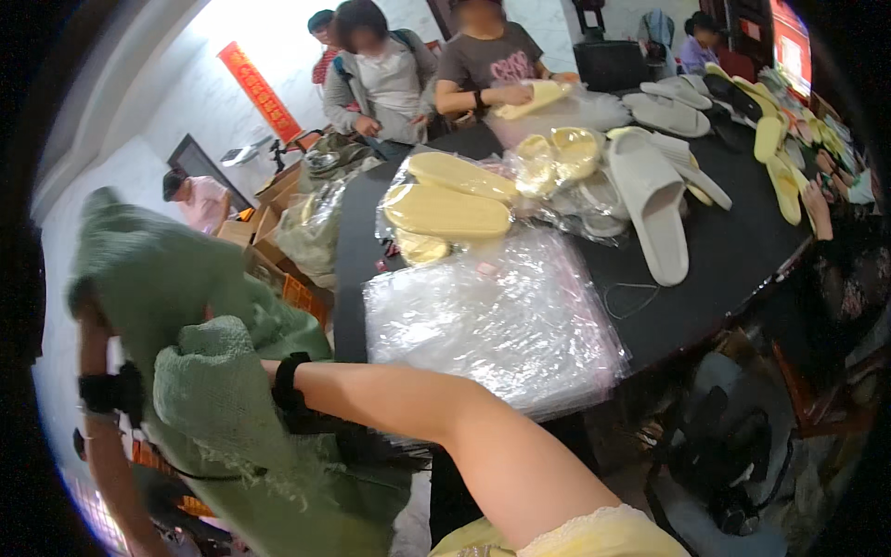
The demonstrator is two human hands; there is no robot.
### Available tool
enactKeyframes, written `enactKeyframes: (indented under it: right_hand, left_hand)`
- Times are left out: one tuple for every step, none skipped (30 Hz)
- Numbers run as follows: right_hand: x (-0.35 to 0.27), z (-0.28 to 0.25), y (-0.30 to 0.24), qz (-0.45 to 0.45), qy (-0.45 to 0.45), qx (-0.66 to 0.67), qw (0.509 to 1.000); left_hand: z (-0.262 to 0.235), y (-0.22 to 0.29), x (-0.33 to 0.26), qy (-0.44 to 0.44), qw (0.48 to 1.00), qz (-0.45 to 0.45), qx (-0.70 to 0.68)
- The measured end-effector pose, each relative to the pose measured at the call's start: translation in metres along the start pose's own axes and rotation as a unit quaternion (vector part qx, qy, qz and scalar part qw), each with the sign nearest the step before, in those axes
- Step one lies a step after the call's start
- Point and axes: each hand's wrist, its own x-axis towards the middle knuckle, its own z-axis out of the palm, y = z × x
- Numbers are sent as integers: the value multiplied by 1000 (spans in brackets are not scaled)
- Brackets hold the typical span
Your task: Packaging finished slippers into plastic bags and organizing them.
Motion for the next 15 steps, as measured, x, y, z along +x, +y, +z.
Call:
enactKeyframes:
  right_hand:
    - [14, 20, 2, 5, -9, 20, 1000]
    - [16, 25, 6, 13, -17, 39, 999]
    - [18, 35, 1, 13, -31, 69, 997]
    - [17, 41, -4, 15, -44, 99, 994]
    - [15, 46, -8, 20, -58, 127, 990]
    - [13, 47, -11, 25, -71, 152, 986]
    - [12, 50, -12, 31, -84, 177, 980]
    - [10, 46, -10, 44, -90, 193, 976]
    - [11, 45, -6, 58, -95, 209, 971]
    - [17, 46, -1, 73, -100, 225, 966]
    - [22, 63, -19, 64, -124, 259, 956]
    - [28, 66, -14, 77, -124, 274, 951]
    - [36, 66, -12, 85, -123, 289, 945]
    - [39, 56, -15, 92, -124, 304, 940]
    - [42, 57, -9, 105, -125, 323, 932]
  left_hand:
    - [-4, 14, 2, 0, 1000, 10, 7]
    - [-7, 24, 3, -1, 1000, 20, 13]
    - [-16, 37, -6, 8, 999, 25, 28]
    - [-24, 47, -15, 16, 999, 29, 42]
    - [-31, 56, -24, 23, 998, 32, 54]
    - [-38, 63, -31, 29, 997, 38, 65]
    - [-45, 68, -38, 34, 996, 42, 76]
    - [-46, 65, -36, 29, 995, 51, 79]
    - [-48, 61, -33, 24, 995, 58, 82]
    - [-50, 56, -31, 19, 994, 66, 84]
    - [-60, 74, -59, 39, 991, 69, 110]
    - [-62, 52, -67, 82, 988, 93, 91]
    - [-68, 18, -87, 125, 982, 118, 75]
    - [-71, -22, -108, 212, 971, 88, 60]
    - [-72, -85, -135, 298, 953, 48, 42]
